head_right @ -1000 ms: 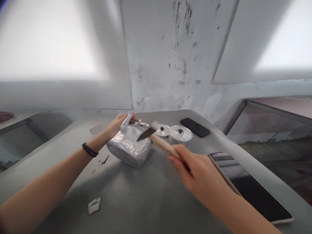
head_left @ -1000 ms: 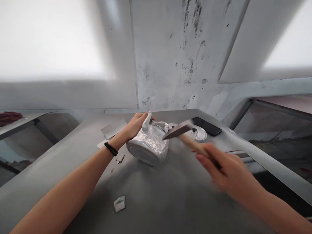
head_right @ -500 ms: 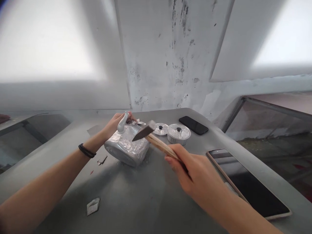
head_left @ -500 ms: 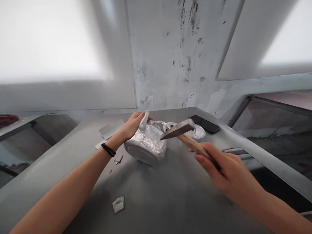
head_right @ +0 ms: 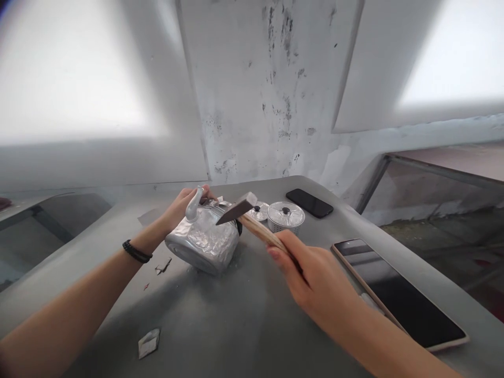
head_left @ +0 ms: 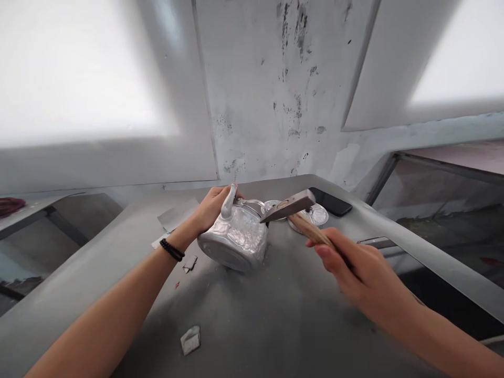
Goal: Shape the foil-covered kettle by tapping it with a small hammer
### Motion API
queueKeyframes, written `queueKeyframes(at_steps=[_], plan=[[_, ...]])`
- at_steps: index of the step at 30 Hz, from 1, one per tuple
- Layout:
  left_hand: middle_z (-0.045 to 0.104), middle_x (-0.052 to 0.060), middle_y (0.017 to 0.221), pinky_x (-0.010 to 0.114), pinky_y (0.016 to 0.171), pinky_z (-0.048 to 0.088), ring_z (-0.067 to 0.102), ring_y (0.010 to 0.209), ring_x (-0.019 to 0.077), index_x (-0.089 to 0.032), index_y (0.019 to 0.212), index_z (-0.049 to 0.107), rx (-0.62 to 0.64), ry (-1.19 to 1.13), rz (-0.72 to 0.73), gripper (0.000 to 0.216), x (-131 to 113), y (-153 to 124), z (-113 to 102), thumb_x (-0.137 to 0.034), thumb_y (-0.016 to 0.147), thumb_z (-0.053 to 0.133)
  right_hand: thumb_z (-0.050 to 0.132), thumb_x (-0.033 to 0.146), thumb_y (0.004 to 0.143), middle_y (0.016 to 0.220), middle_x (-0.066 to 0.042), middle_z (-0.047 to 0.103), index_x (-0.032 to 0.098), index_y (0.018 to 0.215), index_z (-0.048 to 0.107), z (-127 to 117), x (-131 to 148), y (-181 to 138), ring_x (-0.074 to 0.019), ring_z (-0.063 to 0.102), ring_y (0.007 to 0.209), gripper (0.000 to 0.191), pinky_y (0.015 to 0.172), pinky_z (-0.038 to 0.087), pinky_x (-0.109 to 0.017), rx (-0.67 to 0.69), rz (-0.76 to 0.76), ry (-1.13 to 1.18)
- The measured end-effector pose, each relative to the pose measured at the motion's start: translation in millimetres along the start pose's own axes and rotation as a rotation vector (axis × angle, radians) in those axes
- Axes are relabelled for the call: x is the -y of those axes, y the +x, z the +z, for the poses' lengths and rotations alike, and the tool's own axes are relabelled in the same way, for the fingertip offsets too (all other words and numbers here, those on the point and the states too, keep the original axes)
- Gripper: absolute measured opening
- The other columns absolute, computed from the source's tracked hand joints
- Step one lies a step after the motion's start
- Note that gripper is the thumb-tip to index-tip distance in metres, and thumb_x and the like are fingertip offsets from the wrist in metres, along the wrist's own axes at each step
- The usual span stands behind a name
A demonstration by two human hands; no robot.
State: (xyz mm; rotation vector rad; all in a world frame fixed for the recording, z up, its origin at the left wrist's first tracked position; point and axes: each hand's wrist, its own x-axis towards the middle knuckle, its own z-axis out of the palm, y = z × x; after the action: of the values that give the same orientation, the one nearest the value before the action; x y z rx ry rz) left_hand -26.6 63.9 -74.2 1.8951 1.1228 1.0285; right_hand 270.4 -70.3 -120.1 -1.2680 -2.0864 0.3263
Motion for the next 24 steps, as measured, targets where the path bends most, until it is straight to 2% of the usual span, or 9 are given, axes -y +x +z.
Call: queueKeyframes(at_steps=[4, 8, 12, 15, 19, 22, 24], plan=[[0.068, 0.004, 0.079, 0.030, 0.072, 0.043, 0.058, 0.076, 0.0194, -0.018, 0.076, 0.074, 0.003, 0.007, 0.009, 0.054, -2.0, 0.1, 0.5, -0.063, 0.099, 0.054, 0.041, 0.045, 0.109, 0.054, 0.007, 0.045, 0.028, 0.085, 0.049, -1.0, 0.5, 0.8, -0.0155, 0.045, 0.044, 0.031, 0.048, 0.027, -0.028, 0.071, -0.004, -0.054], [0.066, 0.003, 0.078, 0.031, 0.072, 0.043, 0.057, 0.075, 0.0187, -0.018, 0.079, 0.075, 0.011, 0.010, 0.012, 0.055, -3.2, 0.0, 0.9, -0.063, 0.100, 0.052, 0.037, 0.048, 0.110, 0.056, 0.007, 0.045, 0.028, 0.087, 0.049, -1.4, 1.2, 0.8, -0.0151, 0.044, 0.043, 0.033, 0.048, 0.028, -0.028, -0.006, -0.006, -0.016], [0.066, 0.003, 0.077, 0.031, 0.074, 0.043, 0.058, 0.075, 0.0194, -0.019, 0.077, 0.073, 0.011, 0.024, 0.009, 0.056, -2.9, -0.8, 0.3, -0.064, 0.100, 0.051, 0.041, 0.045, 0.109, 0.054, 0.007, 0.046, 0.028, 0.086, 0.049, -0.6, 0.7, 1.8, -0.0150, 0.046, 0.042, 0.030, 0.048, 0.026, -0.028, 0.043, -0.033, -0.064], [0.068, 0.003, 0.079, 0.031, 0.073, 0.043, 0.059, 0.076, 0.0198, -0.019, 0.080, 0.074, 0.010, 0.033, 0.011, 0.055, -2.9, -1.5, -0.2, -0.064, 0.101, 0.050, 0.037, 0.044, 0.111, 0.053, 0.008, 0.044, 0.028, 0.087, 0.050, -0.1, -1.1, 1.4, -0.0144, 0.045, 0.041, 0.031, 0.047, 0.028, -0.028, -0.014, -0.035, -0.059], [0.067, 0.003, 0.079, 0.031, 0.073, 0.043, 0.058, 0.075, 0.0198, -0.019, 0.079, 0.074, 0.013, 0.044, 0.015, 0.055, -2.5, -1.3, -0.9, -0.063, 0.101, 0.051, 0.042, 0.044, 0.110, 0.052, 0.007, 0.047, 0.027, 0.088, 0.052, 0.2, -4.0, -1.8, -0.0149, 0.047, 0.041, 0.030, 0.047, 0.026, -0.028, 0.002, -0.075, -0.121], [0.065, 0.003, 0.078, 0.031, 0.072, 0.042, 0.057, 0.074, 0.0196, -0.019, 0.080, 0.074, 0.022, 0.039, 0.011, 0.055, -2.0, -1.0, -1.4, -0.063, 0.101, 0.050, 0.039, 0.041, 0.112, 0.054, 0.008, 0.048, 0.027, 0.099, 0.057, 0.3, -5.6, -3.9, -0.0143, 0.049, 0.041, 0.026, 0.047, 0.031, -0.027, -0.093, -0.111, -0.098], [0.065, 0.002, 0.078, 0.031, 0.072, 0.041, 0.057, 0.075, 0.0192, -0.019, 0.079, 0.073, 0.033, 0.040, 0.015, 0.055, -2.3, -1.2, -1.4, -0.063, 0.101, 0.050, 0.040, 0.041, 0.111, 0.053, 0.008, 0.047, 0.027, 0.095, 0.055, 0.7, -6.3, -3.7, -0.0140, 0.048, 0.040, 0.027, 0.046, 0.030, -0.027, -0.099, -0.108, -0.100]])
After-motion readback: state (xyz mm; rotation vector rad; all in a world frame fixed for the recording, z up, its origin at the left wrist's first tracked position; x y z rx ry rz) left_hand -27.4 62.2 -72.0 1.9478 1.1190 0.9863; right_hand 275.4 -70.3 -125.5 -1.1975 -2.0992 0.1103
